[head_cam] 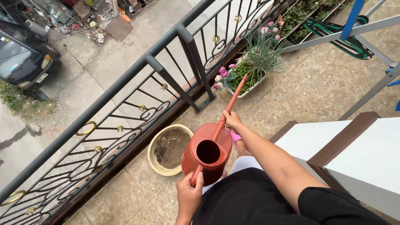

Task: Watering several potted plants on a balcony using a red watering can.

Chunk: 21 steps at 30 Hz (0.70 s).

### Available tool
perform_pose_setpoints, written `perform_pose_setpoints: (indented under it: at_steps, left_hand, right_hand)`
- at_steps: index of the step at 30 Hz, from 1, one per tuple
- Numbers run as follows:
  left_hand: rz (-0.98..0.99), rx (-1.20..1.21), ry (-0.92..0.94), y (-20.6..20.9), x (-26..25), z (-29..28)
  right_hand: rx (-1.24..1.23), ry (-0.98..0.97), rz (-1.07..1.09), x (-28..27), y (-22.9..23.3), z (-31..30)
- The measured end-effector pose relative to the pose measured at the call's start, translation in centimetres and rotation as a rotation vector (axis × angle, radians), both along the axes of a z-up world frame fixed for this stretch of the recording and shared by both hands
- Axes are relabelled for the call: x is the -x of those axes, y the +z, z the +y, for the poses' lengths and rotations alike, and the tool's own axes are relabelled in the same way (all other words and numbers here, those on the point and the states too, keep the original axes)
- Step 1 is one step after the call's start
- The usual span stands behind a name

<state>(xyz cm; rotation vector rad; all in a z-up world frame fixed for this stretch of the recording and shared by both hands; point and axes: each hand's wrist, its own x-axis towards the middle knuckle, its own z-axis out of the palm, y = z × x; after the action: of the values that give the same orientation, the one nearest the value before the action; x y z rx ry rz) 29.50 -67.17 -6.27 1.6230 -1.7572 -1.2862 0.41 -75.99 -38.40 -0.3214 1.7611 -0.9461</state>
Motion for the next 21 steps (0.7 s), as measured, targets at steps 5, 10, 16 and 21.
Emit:
perform_pose_setpoints:
  at_steps: [5, 10, 16, 21]
  left_hand:
    - [-0.147, 0.024, -0.053, 3.7, 8.8, -6.2]
    - [-0.316, 0.105, -0.223, 5.6, 16.8, -11.0]
    - [-0.425, 0.109, -0.320, 6.2, 23.2, -14.1]
    - [-0.493, 0.074, -0.463, 8.2, 29.2, -16.6]
  right_hand:
    - [-0.071, -0.023, -0.255, 0.8, -6.3, -2.3]
    - [0.007, -0.218, -0.581, 2.0, -14.3, -3.2]
    - [0.323, -0.156, -0.710, 4.9, -5.6, -4.5]
    - [0.505, -0.030, -1.082, 7.4, 6.2, -5.2]
